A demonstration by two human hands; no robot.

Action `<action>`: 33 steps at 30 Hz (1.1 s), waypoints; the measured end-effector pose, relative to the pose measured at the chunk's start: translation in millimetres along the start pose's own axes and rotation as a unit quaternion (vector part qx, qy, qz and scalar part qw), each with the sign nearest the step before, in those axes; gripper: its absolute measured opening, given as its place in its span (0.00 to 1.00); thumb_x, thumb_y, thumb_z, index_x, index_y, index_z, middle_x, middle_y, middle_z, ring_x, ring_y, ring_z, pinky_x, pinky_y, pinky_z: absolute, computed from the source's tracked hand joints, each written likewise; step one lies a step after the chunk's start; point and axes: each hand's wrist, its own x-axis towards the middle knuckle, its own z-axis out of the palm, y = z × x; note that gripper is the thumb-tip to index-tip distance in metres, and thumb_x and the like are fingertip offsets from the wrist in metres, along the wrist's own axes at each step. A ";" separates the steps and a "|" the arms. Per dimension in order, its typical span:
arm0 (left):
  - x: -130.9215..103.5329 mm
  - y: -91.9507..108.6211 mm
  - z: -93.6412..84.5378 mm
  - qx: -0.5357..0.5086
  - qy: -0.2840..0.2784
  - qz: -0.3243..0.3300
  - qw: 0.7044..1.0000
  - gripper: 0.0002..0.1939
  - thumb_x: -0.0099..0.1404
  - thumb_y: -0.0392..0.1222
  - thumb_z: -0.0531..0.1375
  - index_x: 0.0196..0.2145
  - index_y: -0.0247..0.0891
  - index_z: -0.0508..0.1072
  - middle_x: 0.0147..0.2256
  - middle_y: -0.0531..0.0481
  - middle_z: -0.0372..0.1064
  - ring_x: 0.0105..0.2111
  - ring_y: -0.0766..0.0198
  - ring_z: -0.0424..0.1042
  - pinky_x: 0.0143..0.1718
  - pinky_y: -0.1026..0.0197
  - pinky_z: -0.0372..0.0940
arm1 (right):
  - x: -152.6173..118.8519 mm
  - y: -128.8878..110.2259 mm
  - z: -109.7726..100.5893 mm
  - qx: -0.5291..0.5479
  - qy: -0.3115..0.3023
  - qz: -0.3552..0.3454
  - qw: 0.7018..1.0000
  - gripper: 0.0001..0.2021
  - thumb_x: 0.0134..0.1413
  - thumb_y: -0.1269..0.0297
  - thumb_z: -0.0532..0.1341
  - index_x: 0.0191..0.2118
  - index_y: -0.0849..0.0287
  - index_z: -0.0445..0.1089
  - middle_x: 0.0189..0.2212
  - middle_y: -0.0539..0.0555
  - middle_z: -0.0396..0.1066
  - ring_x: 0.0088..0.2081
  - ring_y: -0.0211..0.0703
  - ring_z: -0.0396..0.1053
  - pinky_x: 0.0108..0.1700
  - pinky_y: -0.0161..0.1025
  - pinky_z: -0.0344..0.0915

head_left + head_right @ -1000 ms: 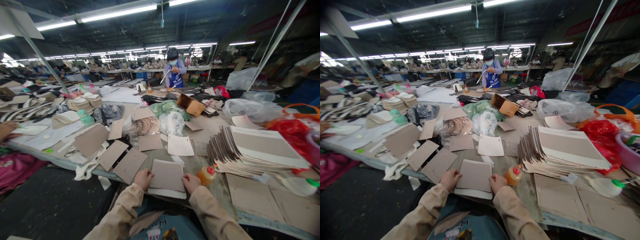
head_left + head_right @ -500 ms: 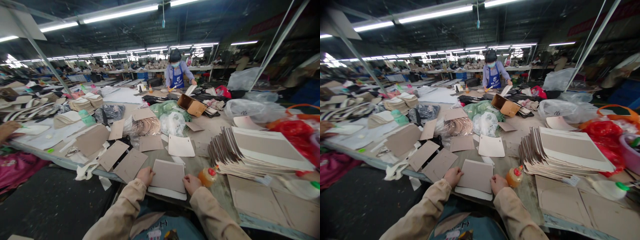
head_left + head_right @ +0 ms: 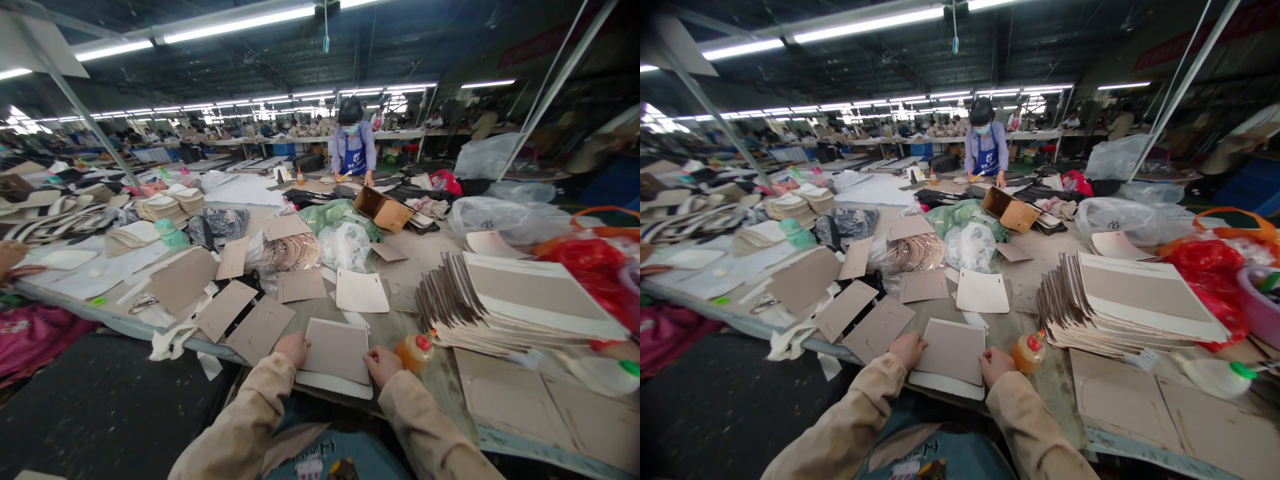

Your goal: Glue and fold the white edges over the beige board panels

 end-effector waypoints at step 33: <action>-2.3 -4.0 5.0 -0.039 0.078 0.059 0.994 0.07 0.62 0.40 0.56 0.31 0.34 0.71 0.36 0.46 0.68 0.37 0.62 0.68 0.40 0.63 0.59 | -0.7 2.9 5.5 0.004 0.006 -0.027 1.000 0.09 0.54 0.65 0.57 0.41 0.59 0.70 0.31 0.53 0.75 0.36 0.43 0.71 0.34 0.34 0.59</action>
